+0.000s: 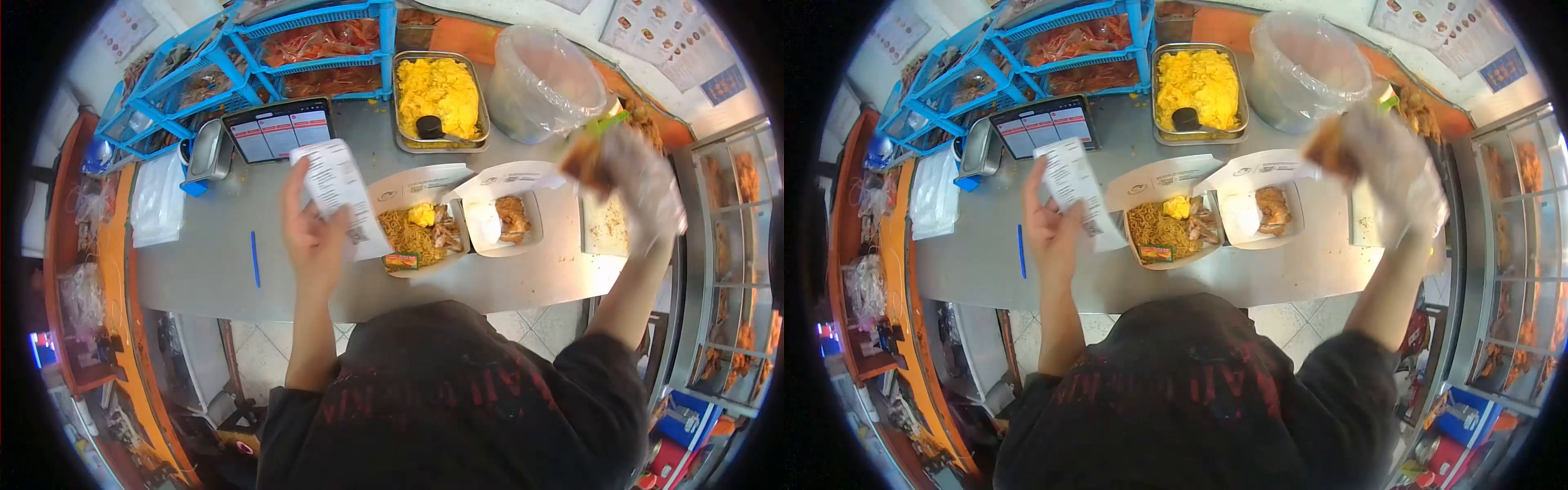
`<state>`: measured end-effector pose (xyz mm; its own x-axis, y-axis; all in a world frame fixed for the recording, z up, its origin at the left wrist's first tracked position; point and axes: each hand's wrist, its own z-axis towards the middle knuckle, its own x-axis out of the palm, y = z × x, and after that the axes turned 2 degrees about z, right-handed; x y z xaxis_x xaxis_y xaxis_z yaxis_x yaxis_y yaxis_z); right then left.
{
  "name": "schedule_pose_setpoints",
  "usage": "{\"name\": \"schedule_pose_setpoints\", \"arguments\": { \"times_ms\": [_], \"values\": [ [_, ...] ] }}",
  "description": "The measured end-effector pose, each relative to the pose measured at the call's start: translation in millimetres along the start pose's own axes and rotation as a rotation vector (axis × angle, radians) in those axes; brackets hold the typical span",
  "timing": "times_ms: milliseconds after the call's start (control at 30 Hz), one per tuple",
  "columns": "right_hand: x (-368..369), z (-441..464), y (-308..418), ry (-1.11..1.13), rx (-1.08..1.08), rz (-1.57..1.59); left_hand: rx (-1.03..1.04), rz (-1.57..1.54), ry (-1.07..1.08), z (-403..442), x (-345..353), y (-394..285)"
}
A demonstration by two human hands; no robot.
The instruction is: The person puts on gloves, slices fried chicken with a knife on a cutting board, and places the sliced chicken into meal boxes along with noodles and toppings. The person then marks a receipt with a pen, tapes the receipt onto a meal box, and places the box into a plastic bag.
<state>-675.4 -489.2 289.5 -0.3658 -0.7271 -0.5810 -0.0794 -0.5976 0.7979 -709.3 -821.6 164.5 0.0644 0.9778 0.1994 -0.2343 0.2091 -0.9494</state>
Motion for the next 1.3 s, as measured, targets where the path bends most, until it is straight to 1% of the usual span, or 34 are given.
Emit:
{"name": "schedule_pose_setpoints", "arguments": {
  "times_ms": [33, 67, 100, 133, 167, 267, 300, 333, 400, 433, 500, 533, 600, 633, 700, 733, 767, 800, 833, 867, 933, 967, 1000, 1033, 1067, 1100, 1167, 1200, 1233, 1267, 1300],
  "values": [
    [-3, -12, -32, 0.019, -0.073, -0.022, -0.004, -0.023, 0.053, 0, 9, 2],
    [-3, -18, -49, 0.178, 0.033, 0.061, -0.011, -0.060, 0.079, -1, 19, 5],
    [5, -27, -78, 0.184, 0.065, 0.190, -0.016, -0.093, 0.101, -2, 29, 8],
    [23, -34, -108, 0.014, 0.164, 0.156, 0.018, -0.068, 0.149, -1, 37, 10],
    [36, -39, -125, 0.064, 0.268, 0.421, -0.023, -0.068, 0.156, -3, 46, 7],
    [71, -59, -207, 0.081, 0.194, -0.286, 0.066, -0.036, 0.206, -2, 63, 9],
    [70, -72, -167, 0.028, 0.245, -0.398, 0.084, -0.032, 0.198, -2, 67, 7],
    [68, -77, -165, 0.028, 0.228, -0.394, 0.094, -0.035, 0.201, -3, 70, 6],
    [64, -86, -167, 0.098, 0.505, -0.146, 0.106, -0.031, 0.197, -5, 74, 4],
    [66, -88, -171, 0.102, 0.498, -0.141, 0.104, -0.024, 0.190, -6, 75, 4],
    [71, -89, -177, 0.075, 0.266, -0.269, 0.108, -0.014, 0.178, -7, 77, 4],
    [73, -86, -176, 0.080, 0.259, -0.267, 0.109, 0.003, 0.166, -8, 77, 4],
    [83, -79, -152, 0.148, 0.040, -0.117, 0.132, 0.063, 0.138, -12, 73, -1],
    [89, -77, -142, 0.158, 0.040, -0.113, 0.156, 0.105, 0.124, -14, 66, -9],
    [104, -74, -125, 0.277, -0.055, -0.057, 0.292, 0.084, 0.062, -22, 47, -54],
    [113, -74, -120, 0.295, -0.047, -0.053, 0.291, -0.040, 0.031, -29, 34, -72],
    [121, -74, -115, 0.351, -0.022, -0.033, 0.226, -0.139, 0.019, -35, 18, -85],
    [130, -73, -109, 0.405, -0.001, -0.010, 0.132, -0.175, 0.041, -41, -2, -78],
    [142, -73, -102, 0.418, -0.005, -0.003, 0.054, 0.037, 0.011, -47, -21, -49],
    [155, -74, -95, 0.509, -0.089, 0.003, -0.027, 0.247, -0.020, -56, -45, -7],
    [179, -84, -86, 0.698, -0.260, 0.010, -0.242, 0.858, 0.138, -96, -90, 84],
    [194, -91, -84, 0.711, -0.265, 0.011, -0.280, 1.107, 0.172, -115, -95, 109],
    [213, -101, -87, 0.663, -0.539, 0.015, -0.322, 1.352, 0.209, -131, -92, 123],
    [229, -108, -94, 0.605, -0.812, 0.020, -0.332, 1.349, 0.200, -139, -90, 125],
    [247, -114, -112, 0.615, -0.815, 0.019, -0.262, 1.361, 0.156, -144, -90, 126],
    [266, -119, -132, 0.701, -0.757, -0.167, -0.191, 1.370, 0.112, -148, -87, 128],
    [269, -115, -128, 0.783, -0.707, -0.360, -0.211, 1.351, 0.092, -144, -65, 122],
    [256, -106, -100, 0.802, -0.656, -0.295, -0.228, 1.337, 0.085, -142, -52, 122],
    [245, -101, -80, 0.819, -0.598, -0.230, -0.186, 1.314, 0.083, -141, -41, 135],
    [242, -99, -71, 0.819, -0.597, -0.237, -0.185, 1.307, 0.084, -139, -29, 149],
    [239, -98, -64, 0.836, -0.563, -0.248, -0.139, 1.376, 0.050, -134, -16, 160]
  ]
}}
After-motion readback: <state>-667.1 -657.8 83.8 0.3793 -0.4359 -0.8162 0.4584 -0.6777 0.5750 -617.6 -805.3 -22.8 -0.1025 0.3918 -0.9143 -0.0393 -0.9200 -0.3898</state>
